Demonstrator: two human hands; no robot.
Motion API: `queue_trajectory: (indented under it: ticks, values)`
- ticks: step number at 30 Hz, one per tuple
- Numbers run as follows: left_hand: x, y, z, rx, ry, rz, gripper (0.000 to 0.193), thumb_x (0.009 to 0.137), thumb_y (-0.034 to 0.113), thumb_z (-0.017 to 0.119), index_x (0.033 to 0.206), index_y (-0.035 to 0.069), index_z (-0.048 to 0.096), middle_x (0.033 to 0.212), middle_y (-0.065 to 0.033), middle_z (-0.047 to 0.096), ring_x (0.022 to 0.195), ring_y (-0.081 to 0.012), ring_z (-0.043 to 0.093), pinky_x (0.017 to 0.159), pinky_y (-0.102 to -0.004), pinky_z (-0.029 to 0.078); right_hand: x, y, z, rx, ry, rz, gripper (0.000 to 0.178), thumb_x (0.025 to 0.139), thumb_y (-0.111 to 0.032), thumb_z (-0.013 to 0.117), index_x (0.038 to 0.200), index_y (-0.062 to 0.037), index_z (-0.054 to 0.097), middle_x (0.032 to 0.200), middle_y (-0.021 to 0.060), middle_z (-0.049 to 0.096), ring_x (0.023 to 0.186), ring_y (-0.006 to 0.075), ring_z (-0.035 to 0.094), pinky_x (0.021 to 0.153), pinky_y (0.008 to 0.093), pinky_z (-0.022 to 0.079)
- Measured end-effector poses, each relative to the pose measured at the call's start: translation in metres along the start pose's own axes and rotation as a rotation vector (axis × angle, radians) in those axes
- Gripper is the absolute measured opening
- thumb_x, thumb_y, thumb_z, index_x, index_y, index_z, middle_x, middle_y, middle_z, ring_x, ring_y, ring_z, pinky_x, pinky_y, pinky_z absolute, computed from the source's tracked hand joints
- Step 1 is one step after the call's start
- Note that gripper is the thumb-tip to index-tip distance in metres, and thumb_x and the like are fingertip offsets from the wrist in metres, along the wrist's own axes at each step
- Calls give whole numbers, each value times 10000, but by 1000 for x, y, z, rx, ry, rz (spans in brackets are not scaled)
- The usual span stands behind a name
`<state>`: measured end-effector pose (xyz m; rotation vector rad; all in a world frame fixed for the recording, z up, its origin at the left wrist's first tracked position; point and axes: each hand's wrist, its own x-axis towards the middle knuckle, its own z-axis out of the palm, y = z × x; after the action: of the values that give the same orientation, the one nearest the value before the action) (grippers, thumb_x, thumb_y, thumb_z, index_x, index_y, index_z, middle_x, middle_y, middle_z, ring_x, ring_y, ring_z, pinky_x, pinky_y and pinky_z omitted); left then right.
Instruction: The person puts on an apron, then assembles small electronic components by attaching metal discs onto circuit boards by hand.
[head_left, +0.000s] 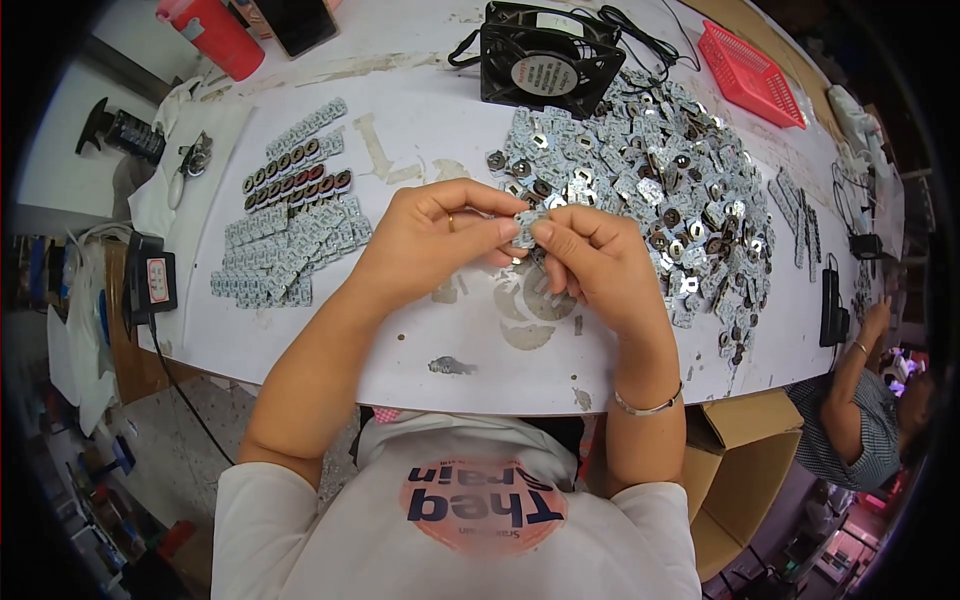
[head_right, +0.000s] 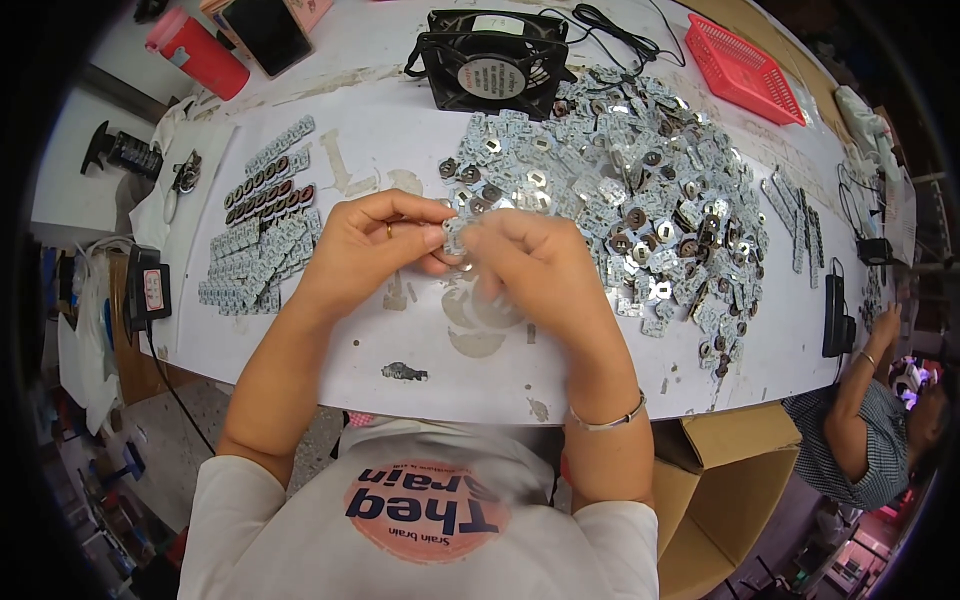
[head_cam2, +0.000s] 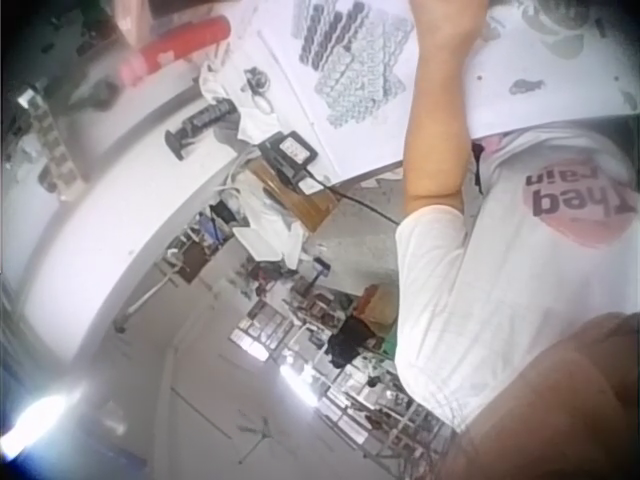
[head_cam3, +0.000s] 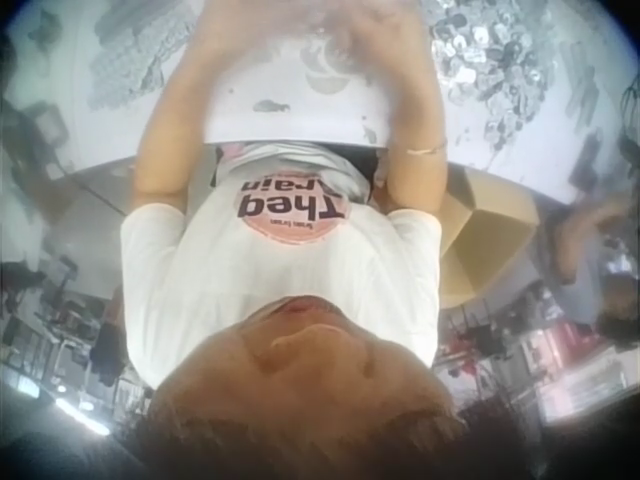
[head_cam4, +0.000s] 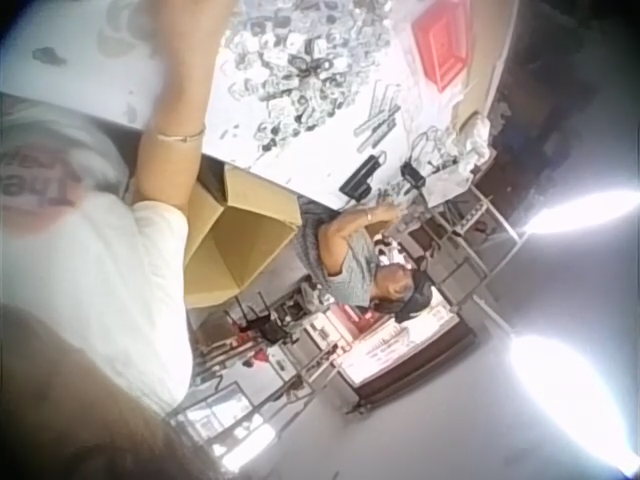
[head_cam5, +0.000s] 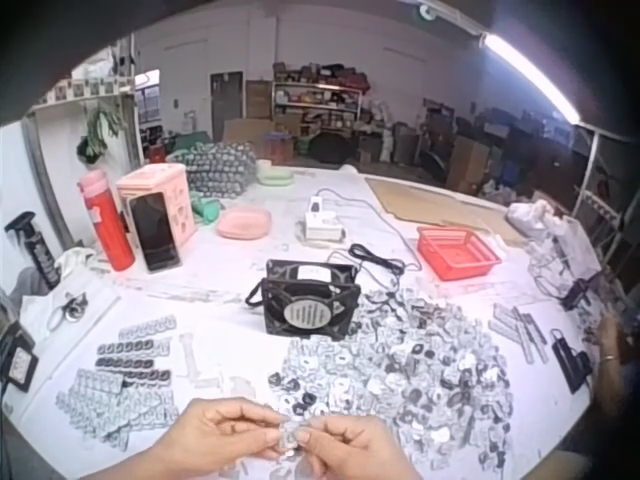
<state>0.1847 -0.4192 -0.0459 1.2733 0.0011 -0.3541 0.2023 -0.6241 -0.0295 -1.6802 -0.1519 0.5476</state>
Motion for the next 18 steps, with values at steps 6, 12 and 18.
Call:
queue_trajectory:
  ticks: [6,12,18]
  values:
    - [-3,-5,-4,104,-22,52,262,888,15,656,1137,-65,641,965,-119,702,859,-154,696,787,-267,578,1,4,-2,88,-57,32,271,942,-217,616,715,-69,608,564,-64,497,522,17,393,475,203,280]
    - [-2,1,-5,78,-76,30,265,897,24,650,1148,-63,639,955,-121,705,853,-154,695,791,-269,576,2,8,-4,180,-115,74,244,942,-226,612,744,-83,614,577,-68,483,524,18,383,475,203,266]
    - [0,-6,5,-3,40,216,208,878,18,675,1077,-38,659,935,-96,698,841,-138,686,771,-250,568,2,3,0,265,-30,41,220,944,-237,608,813,-63,640,569,-62,477,503,20,366,467,201,258]
